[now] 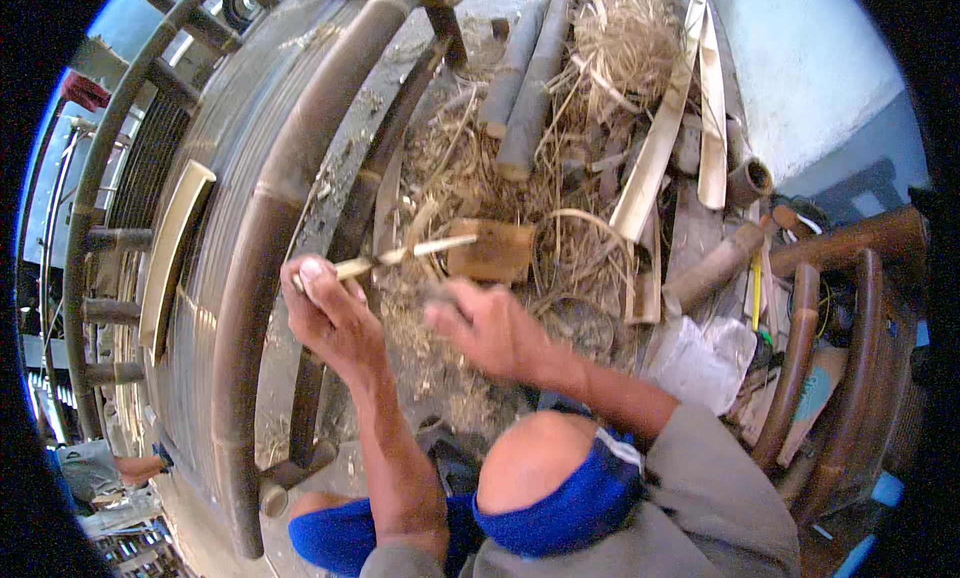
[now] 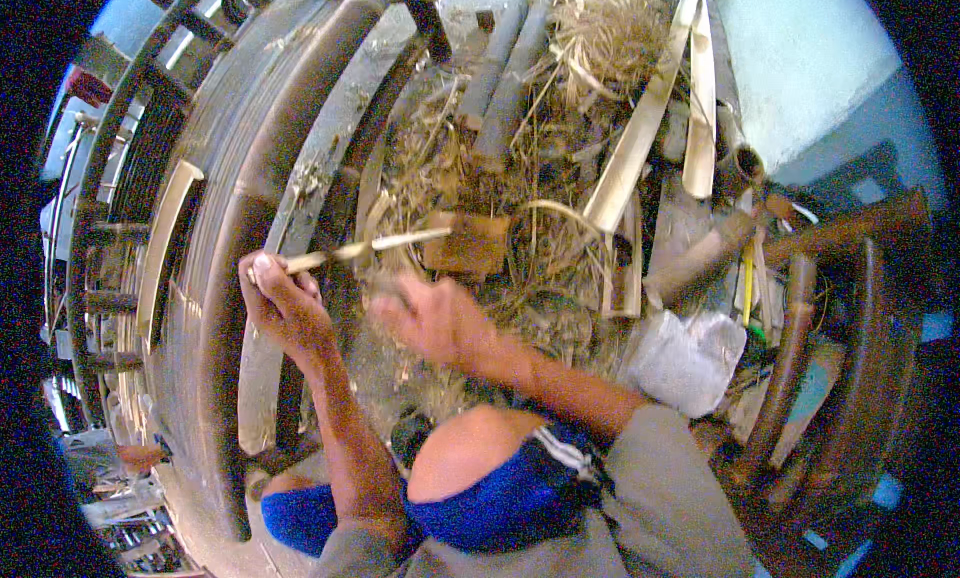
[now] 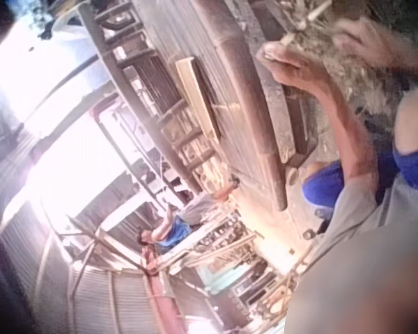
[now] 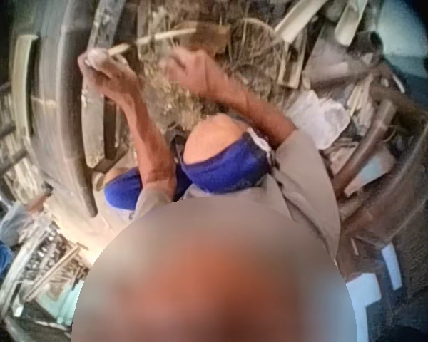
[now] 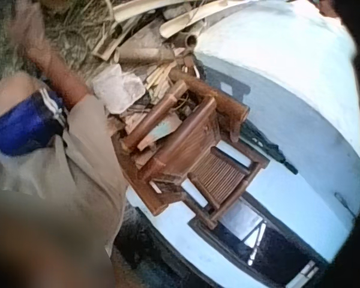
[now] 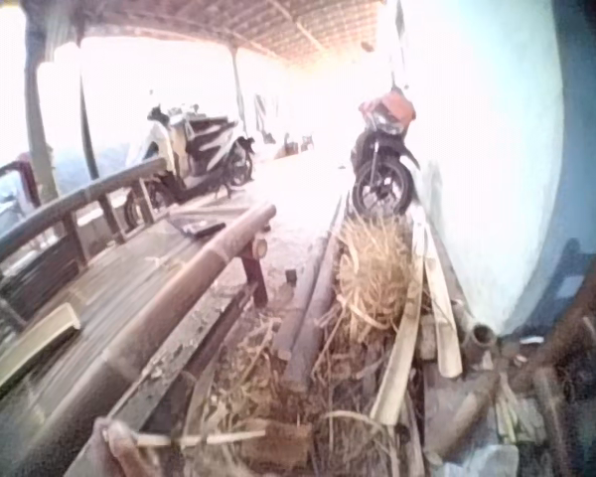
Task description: The person uses a knife to shave and shape thin bamboo strips, then inserts them into slots on a bamboo bench frame. The person repeats this process for multiple strips, fitting each one into the bench structure.
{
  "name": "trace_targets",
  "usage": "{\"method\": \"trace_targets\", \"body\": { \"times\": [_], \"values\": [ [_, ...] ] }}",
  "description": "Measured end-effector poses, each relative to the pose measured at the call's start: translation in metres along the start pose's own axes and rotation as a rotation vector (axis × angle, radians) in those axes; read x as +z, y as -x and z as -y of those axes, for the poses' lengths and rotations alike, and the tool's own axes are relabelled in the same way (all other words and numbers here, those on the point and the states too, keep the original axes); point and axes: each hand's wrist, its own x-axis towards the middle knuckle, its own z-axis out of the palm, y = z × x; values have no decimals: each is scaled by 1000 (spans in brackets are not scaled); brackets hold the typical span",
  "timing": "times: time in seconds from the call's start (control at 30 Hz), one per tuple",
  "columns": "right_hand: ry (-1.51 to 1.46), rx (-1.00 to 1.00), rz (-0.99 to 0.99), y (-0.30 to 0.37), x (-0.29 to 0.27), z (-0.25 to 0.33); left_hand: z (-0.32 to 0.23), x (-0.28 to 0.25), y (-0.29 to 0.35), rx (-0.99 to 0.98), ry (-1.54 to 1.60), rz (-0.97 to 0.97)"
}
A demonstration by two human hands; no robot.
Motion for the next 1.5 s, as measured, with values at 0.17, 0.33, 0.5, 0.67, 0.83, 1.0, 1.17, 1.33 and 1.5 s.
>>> {"method": "trace_targets", "body": {
  "times": [0.17,0.33,0.5,0.67,0.83,1.0,1.17,1.33,1.5],
  "values": [
    [228,121,-118,-4,3,-10,3,-3,-3,25,35,47],
    [206,76,-102,-4,3,-7,4,-7,-6,-6,-7,71],
    [162,204,6,-8,2,-1,2,-9,-6,-45,68,5],
    [340,401,-34,-11,-1,-6,3,-8,-10,-73,-29,47],
    [138,154,-25,-9,-1,-15,9,-10,-12,-4,38,48],
    [195,231,-83,-6,0,-20,10,-14,-12,7,21,47],
    [65,-23,82,-1,4,-20,12,-11,-15,3,58,37],
    [163,229,-14,-5,2,-30,12,-13,-17,-8,57,2],
    [113,12,-5,-5,6,-42,14,-15,-15,2,21,63]
  ]
}}
